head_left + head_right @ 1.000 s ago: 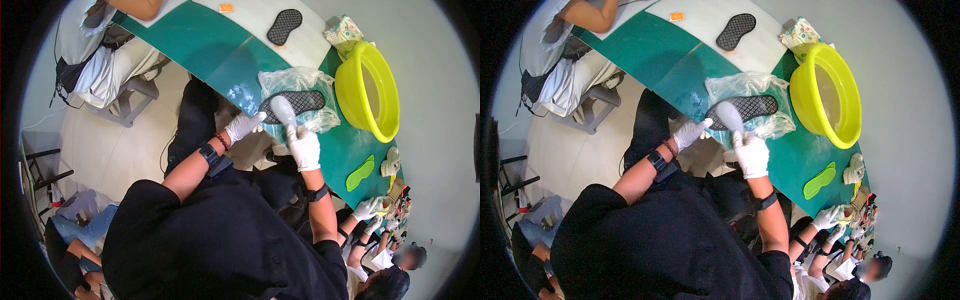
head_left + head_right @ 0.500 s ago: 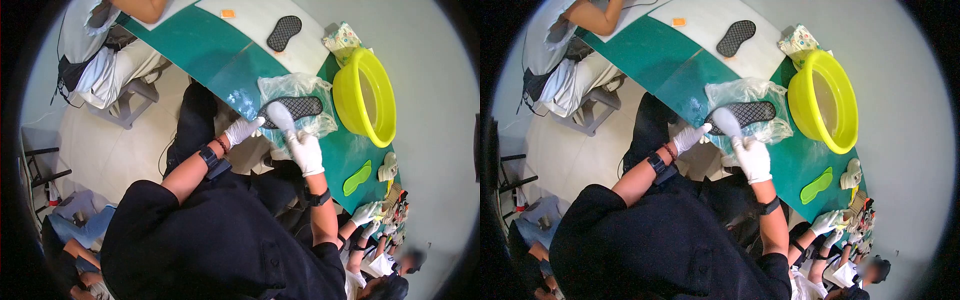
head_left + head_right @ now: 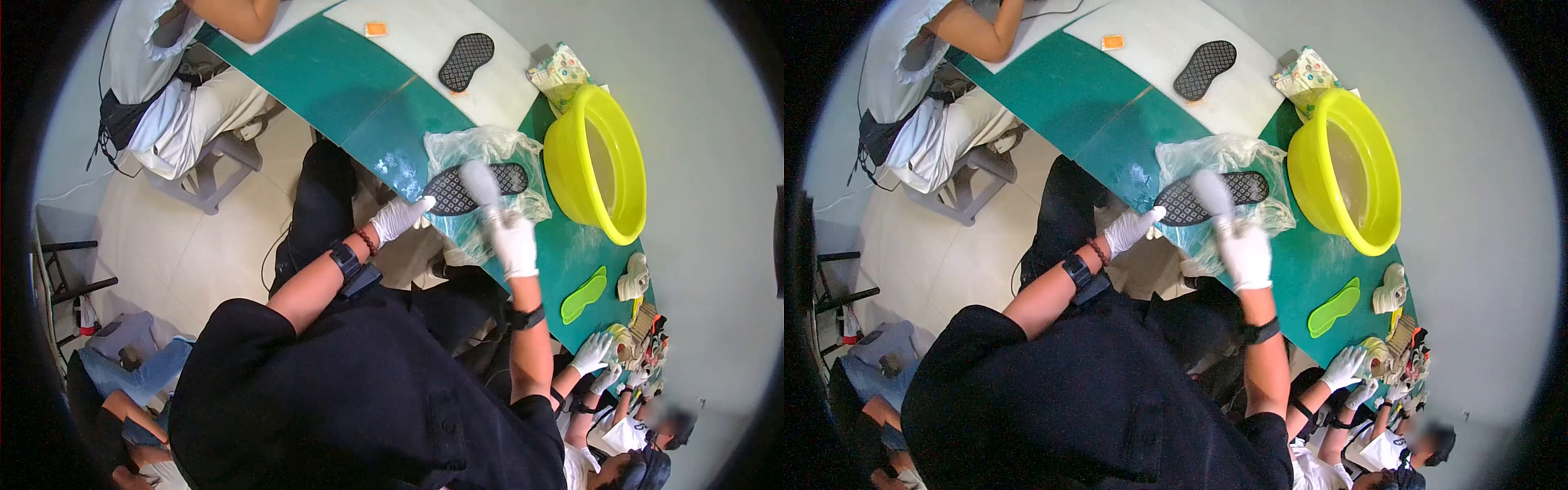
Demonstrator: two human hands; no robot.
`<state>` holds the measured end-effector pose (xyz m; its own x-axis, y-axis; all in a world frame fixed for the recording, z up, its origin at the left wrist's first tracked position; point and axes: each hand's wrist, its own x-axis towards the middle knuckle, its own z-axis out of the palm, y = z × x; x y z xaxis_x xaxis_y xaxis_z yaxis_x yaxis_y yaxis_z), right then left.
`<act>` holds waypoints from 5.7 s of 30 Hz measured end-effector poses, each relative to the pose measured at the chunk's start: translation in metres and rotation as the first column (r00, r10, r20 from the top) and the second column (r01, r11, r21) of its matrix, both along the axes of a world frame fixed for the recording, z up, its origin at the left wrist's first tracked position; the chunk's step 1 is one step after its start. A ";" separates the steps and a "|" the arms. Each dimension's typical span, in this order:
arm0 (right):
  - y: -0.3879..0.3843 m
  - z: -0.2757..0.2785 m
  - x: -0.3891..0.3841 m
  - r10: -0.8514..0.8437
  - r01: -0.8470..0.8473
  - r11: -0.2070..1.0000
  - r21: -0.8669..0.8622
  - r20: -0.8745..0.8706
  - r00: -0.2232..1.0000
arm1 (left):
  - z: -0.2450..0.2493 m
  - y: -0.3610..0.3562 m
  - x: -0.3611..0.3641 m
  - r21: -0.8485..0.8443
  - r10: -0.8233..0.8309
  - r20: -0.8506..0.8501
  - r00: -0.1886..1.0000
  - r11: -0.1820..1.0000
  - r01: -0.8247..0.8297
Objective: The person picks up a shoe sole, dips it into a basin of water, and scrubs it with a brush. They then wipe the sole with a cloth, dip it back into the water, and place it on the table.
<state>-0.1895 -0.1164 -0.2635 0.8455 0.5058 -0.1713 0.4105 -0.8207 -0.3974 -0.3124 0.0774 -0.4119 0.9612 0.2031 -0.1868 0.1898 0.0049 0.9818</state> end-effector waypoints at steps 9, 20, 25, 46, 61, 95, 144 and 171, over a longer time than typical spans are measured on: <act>0.015 -0.005 -0.035 -0.030 0.054 0.998 0.040 -0.464 0.885 | -0.011 -0.006 0.000 0.047 0.068 0.134 0.989 0.996 -0.075; 0.010 -0.014 -0.038 0.011 0.012 0.995 0.101 -0.230 0.973 | -0.007 -0.013 0.003 -0.054 0.195 0.217 0.957 0.981 -0.187; -0.019 -0.022 0.048 -0.260 0.260 0.965 0.019 0.020 0.965 | 0.006 -0.012 -0.002 -0.158 0.084 -0.079 0.993 0.983 -0.095; -0.026 -0.018 0.049 -0.243 0.243 0.970 0.020 0.001 0.970 | -0.001 -0.018 0.000 0.132 0.107 0.196 0.975 0.982 -0.135; 0.021 0.001 -0.026 -0.076 0.149 0.983 0.110 -0.495 0.866 | -0.005 -0.014 0.015 0.114 0.137 0.255 0.957 0.979 -0.171; 0.009 -0.023 -0.033 -0.022 0.167 0.961 0.219 -0.543 0.840 | -0.016 -0.009 0.014 0.126 0.009 0.096 0.995 0.992 -0.021; -0.007 -0.008 0.061 -0.259 0.258 0.966 -0.025 -0.099 0.961 | 0.006 -0.014 0.018 -0.186 0.139 -0.022 0.990 0.972 -0.141; 0.002 0.002 -0.004 0.009 0.003 1.000 0.031 -0.369 0.930 | -0.012 -0.011 0.027 -0.275 0.128 -0.015 0.992 0.953 -0.127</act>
